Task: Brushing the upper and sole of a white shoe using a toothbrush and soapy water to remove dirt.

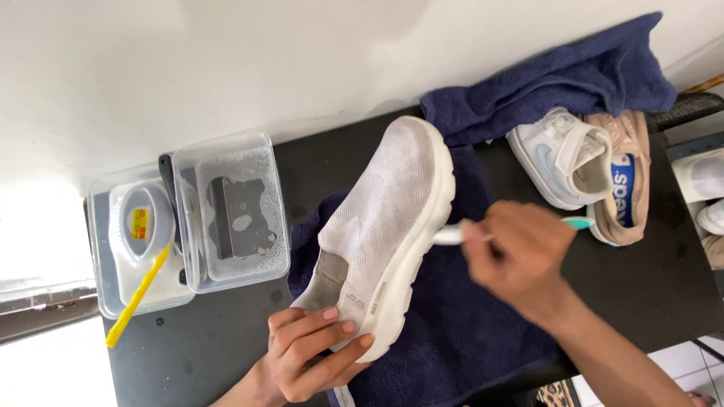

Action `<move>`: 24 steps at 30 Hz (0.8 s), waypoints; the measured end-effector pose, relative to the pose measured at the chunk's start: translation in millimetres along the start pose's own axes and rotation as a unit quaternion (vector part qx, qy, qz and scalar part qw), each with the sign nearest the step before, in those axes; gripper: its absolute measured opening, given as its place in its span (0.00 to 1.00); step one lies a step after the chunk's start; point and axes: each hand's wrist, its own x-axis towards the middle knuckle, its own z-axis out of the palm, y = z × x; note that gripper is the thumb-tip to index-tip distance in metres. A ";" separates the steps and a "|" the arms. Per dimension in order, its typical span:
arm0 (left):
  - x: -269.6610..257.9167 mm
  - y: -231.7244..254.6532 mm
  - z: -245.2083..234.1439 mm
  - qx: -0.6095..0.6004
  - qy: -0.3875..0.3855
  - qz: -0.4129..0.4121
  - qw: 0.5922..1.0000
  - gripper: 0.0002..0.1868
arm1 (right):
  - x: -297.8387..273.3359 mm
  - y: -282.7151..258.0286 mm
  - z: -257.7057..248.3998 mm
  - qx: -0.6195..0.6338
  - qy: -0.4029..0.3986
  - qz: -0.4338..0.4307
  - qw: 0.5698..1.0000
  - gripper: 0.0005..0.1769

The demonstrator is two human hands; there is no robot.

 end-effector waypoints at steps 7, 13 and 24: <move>0.8 2.7 -2.4 0.010 -0.018 -0.014 1.000 0.08 | 3.5 -44.4 6.6 0.100 -0.022 -0.236 0.966 0.27; 3.0 2.8 4.2 0.009 0.020 -0.009 1.000 0.06 | -6.9 -9.7 9.1 0.080 -0.022 -0.182 0.980 0.26; 5.4 2.5 -7.0 0.006 -0.025 -0.003 1.000 0.09 | 4.9 3.5 -10.5 -0.020 0.018 -0.008 1.000 0.21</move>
